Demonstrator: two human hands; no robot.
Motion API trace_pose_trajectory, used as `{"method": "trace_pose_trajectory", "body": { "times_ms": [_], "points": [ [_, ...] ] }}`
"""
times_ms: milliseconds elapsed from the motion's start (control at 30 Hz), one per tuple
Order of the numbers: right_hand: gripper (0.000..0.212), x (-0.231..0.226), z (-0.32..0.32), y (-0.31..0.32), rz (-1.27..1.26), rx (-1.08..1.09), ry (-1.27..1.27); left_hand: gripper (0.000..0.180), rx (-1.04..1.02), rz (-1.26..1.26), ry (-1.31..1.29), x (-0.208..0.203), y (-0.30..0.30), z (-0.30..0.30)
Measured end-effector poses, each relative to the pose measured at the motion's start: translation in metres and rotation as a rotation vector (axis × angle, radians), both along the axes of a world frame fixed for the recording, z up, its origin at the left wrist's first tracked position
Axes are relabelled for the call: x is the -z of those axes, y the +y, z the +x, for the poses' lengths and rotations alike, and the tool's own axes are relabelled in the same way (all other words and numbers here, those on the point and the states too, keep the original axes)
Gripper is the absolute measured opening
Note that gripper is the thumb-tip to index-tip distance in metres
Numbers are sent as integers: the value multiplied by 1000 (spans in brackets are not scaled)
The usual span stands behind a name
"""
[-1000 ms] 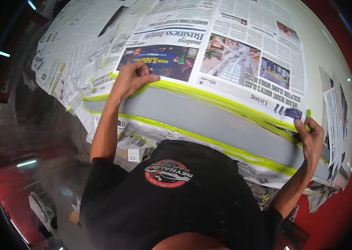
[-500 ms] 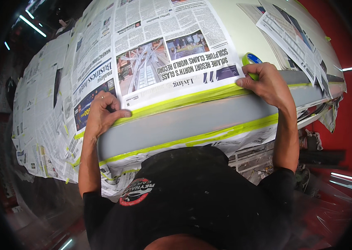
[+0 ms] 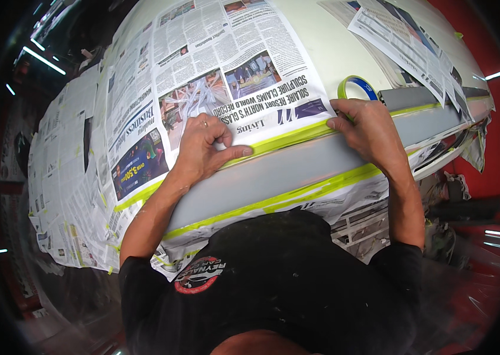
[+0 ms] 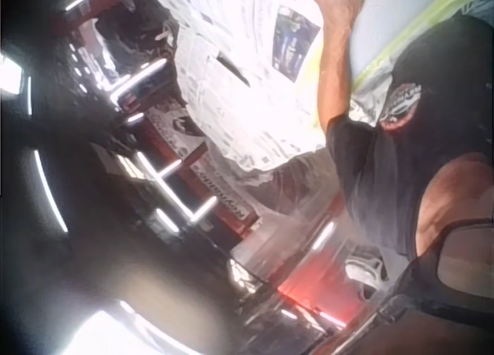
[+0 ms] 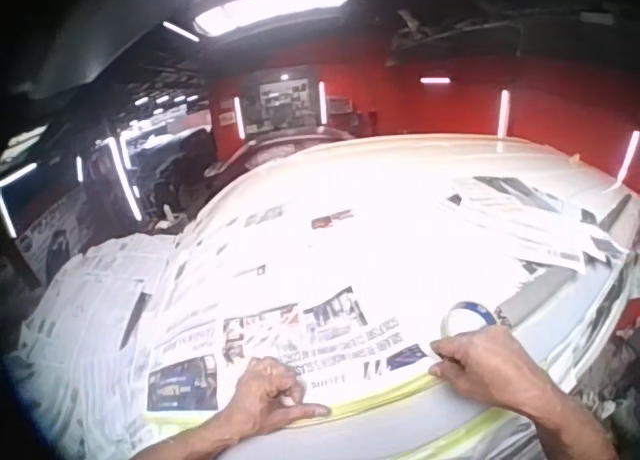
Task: The person applies newspaper sheets to the hood of a white car and secures them with bright green masking tape. They smooth the paper and tape along the contours of the hood and windshield area, ensuring the surface is fully covered for painting preparation.
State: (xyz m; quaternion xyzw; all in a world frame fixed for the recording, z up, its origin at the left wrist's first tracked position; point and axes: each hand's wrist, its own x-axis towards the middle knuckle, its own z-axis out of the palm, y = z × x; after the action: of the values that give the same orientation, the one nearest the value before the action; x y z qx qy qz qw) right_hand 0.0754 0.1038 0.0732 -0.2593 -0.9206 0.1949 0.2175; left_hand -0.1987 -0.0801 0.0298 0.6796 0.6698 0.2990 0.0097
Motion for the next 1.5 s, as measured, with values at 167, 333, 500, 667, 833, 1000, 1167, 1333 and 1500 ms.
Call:
{"method": "trace_pose_trajectory", "body": {
  "times_ms": [167, 333, 500, 667, 833, 1000, 1167, 1333, 1500],
  "points": [
    [20, 2, 0, 0, -8, 4, -73, 45, 130, 60, 60, -8, 41, 33],
    [21, -2, -1, -3, -116, 28, -71, 41, 105, -1, -15, -10, 58, 41],
    [25, 13, -7, -2, 71, 29, -5, 44, 43, 142, 3, -5, 53, 41],
    [49, -10, -18, -13, 106, 184, -264, 49, -25, 124, -14, -1, 40, 43],
    [58, 12, -1, -4, 53, 186, -80, 69, 6, 207, 18, 12, 54, 55],
    [41, -18, 16, 13, -231, 115, 429, 58, -167, 471, -213, -8, -4, 47],
    [18, -18, -55, -29, 213, -286, 214, 28, -964, 682, -498, 14, -129, -62],
    [15, -13, -123, -59, 169, -563, -160, 95, -1635, 243, -398, 109, -271, -144],
    [18, -7, -135, -58, 107, -603, -263, 81, -1554, 163, -610, 119, -276, -169]
  ]
}}
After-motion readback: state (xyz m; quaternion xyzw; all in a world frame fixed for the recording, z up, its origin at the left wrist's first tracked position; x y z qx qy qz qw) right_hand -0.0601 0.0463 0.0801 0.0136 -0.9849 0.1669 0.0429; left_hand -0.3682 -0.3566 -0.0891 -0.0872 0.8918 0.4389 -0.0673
